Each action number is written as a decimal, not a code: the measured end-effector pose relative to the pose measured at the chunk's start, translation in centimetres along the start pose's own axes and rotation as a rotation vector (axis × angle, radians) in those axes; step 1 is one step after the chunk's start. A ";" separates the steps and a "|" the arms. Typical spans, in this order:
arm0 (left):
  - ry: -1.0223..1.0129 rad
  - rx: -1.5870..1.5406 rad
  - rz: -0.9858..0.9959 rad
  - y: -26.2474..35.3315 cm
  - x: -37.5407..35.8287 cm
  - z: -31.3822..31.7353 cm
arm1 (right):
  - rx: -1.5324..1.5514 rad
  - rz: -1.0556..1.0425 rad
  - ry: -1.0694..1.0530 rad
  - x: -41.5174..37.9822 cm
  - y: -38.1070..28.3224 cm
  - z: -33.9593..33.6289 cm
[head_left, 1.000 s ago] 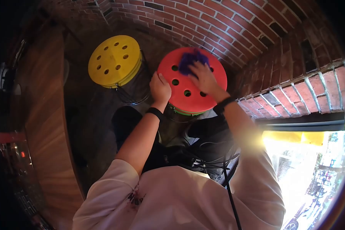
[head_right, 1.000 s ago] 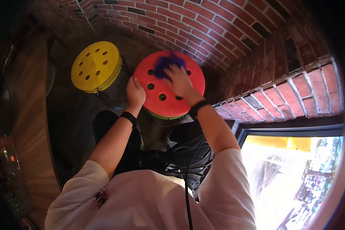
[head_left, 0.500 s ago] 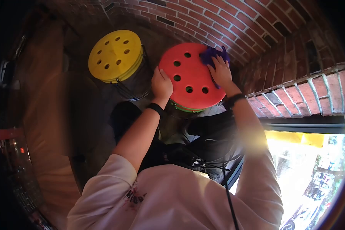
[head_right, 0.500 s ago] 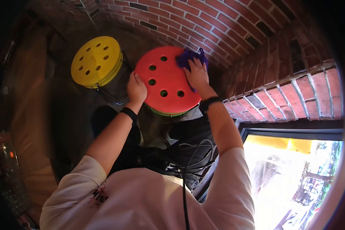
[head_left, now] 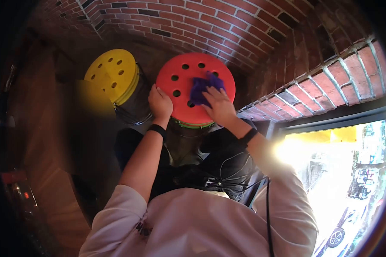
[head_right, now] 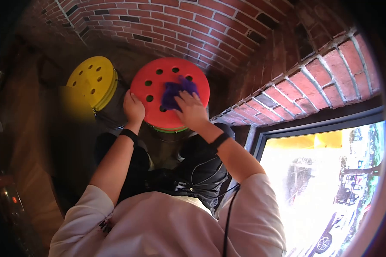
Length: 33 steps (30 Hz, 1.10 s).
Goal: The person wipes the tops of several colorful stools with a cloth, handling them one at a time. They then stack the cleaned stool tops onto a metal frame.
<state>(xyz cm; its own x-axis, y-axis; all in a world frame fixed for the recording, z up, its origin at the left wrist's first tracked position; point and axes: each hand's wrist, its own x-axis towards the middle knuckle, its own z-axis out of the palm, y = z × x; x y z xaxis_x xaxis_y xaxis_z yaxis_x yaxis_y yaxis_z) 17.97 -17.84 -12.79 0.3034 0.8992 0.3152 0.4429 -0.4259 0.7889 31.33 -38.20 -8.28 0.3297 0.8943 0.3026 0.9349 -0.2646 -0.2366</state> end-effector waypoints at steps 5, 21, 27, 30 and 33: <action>-0.080 -0.001 0.037 0.6 0.4 -0.8 | -0.128 0.163 0.129 0.9 5.6 0.7; -0.208 -0.143 -0.077 -5.0 1.2 2.0 | 0.044 0.237 0.040 -4.1 0.1 0.9; -0.225 -0.359 0.072 -15.8 2.6 7.5 | 0.042 0.129 -0.043 -3.5 1.7 0.3; -0.284 -0.450 -0.024 -15.2 2.5 7.1 | -0.044 0.139 -0.109 -0.1 3.8 -0.7; -0.265 -0.374 -0.049 -14.4 2.5 5.4 | -0.016 0.065 0.218 2.2 7.1 0.6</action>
<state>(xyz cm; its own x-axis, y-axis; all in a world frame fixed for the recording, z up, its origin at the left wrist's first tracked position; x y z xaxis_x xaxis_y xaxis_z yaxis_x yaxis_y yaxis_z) 16.90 -9.99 -26.23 0.5163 0.8404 0.1651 0.1419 -0.2741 0.9512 38.62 -37.86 -9.85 0.4083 0.7767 0.4796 0.9121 -0.3263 -0.2481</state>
